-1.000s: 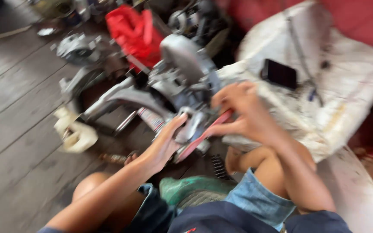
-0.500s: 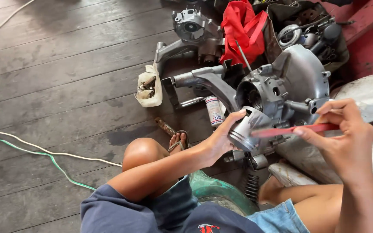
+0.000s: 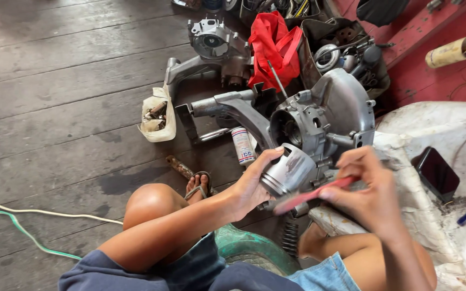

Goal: Cleaning a motorcycle piston with a small brush

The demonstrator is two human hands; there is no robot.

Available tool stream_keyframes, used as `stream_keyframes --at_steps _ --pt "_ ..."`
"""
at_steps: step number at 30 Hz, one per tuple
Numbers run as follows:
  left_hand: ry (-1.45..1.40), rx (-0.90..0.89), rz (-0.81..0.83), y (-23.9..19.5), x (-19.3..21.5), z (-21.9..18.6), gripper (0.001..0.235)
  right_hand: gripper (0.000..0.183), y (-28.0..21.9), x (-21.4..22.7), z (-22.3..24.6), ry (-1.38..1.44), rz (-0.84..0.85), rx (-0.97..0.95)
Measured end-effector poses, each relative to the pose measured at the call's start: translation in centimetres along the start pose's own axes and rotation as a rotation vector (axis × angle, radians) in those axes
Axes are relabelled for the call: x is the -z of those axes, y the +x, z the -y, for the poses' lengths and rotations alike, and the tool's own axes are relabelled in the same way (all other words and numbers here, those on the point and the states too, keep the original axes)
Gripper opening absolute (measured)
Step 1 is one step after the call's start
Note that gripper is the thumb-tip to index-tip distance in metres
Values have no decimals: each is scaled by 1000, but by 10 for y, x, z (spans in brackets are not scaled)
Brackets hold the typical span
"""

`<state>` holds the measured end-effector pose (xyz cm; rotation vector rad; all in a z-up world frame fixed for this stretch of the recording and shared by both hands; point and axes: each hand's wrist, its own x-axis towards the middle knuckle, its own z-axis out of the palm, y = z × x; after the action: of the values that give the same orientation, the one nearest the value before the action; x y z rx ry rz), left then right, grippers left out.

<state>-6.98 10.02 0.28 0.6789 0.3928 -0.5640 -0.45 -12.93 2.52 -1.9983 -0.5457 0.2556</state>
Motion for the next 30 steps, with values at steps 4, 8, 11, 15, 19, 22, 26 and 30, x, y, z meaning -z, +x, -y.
stream_keyframes --at_steps 4,8,11,15,19,22,26,30 --pt "41 25 2 0 -7 -1 69 59 4 17 -18 -57 -68 11" --pt "78 48 -91 -4 -12 -5 68 53 6 17 -9 -144 -203 -14" --pt "74 33 -94 1 -10 -5 64 54 4 2 7 -137 -36 -20" --pt "53 6 -166 9 3 8 53 49 11 15 3 -153 -126 -66" --pt "8 -9 -157 8 5 5 54 47 11 7 7 -143 -159 -1" --pt "-132 0 -144 5 1 0 56 52 7 -5 13 -123 50 31" --pt "-27 22 -143 10 8 5 55 48 13 9 2 -95 -110 -17" --pt "3 54 -118 7 5 1 58 48 6 -5 9 -60 -48 -35"
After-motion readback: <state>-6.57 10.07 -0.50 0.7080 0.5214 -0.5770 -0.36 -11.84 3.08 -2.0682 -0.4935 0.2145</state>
